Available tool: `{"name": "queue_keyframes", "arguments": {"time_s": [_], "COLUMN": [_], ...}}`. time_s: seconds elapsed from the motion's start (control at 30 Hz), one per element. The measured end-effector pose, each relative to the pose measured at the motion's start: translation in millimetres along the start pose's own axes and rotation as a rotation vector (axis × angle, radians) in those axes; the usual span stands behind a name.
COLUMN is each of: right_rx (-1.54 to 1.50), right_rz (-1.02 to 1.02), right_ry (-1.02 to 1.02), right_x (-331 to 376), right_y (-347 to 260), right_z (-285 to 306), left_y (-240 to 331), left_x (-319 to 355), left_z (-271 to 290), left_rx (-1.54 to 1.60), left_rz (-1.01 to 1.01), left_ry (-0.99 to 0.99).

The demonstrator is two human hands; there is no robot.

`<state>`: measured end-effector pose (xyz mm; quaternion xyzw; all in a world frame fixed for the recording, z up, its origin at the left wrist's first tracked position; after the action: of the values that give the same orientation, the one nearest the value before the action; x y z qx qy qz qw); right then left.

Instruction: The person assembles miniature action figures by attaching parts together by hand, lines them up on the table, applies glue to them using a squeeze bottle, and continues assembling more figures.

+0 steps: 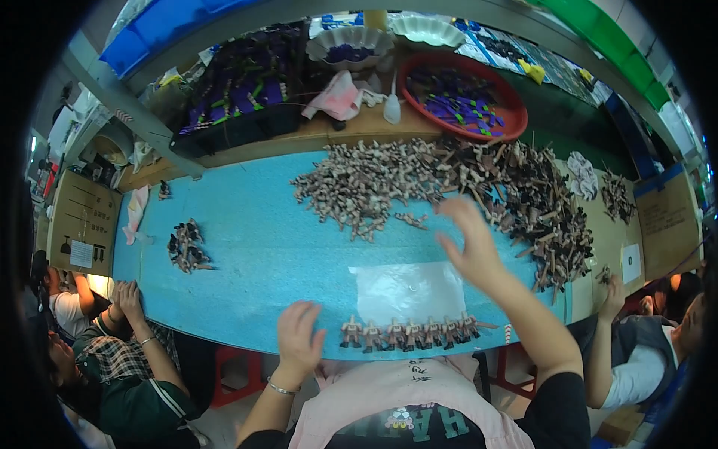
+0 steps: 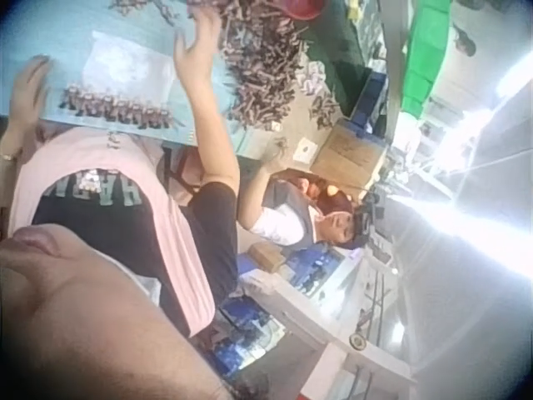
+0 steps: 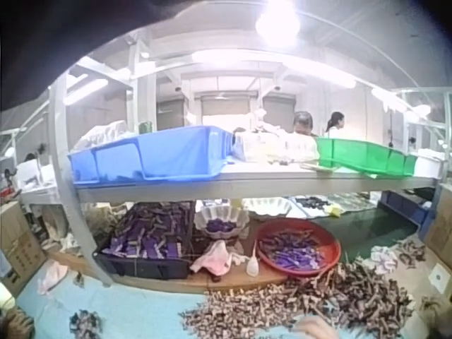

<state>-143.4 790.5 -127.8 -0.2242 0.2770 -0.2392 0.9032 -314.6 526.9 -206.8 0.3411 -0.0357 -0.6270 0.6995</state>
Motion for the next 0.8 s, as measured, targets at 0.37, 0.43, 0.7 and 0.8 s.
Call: {"name": "queue_keyframes", "arguments": {"time_s": [0.37, 0.43, 0.7, 0.8], "right_rx": [0.106, 0.112, -0.520, -0.566], "right_rz": [-0.230, -0.232, -0.462, -0.524], "right_ry": [0.367, 0.357, -0.123, -0.136], "right_x": [-202, -194, -42, 34], "right_y": [138, 144, 25, 19], "right_z": [-92, -84, -54, -48], "left_y": [-42, -42, -39, -42], "left_x": [41, 34, 46, 37], "left_z": [29, 27, 28, 29], "left_rx": [-0.055, -0.045, -0.082, -0.078], "left_rz": [0.255, 0.211, 0.154, 0.148], "left_ry": [0.463, 0.447, 0.474, 0.464]}}
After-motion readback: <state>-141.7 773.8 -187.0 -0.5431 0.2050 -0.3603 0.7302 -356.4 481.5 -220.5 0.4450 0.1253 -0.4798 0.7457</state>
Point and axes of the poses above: each hand's wrist, its own x-axis away from the middle knuckle, its own z-axis out of the back of the hand, y = z × x, the point moved 7 cm from there along -x, towards the middle knuckle, and after that the axes turned 2 degrees about x, right-handed, at the moved point
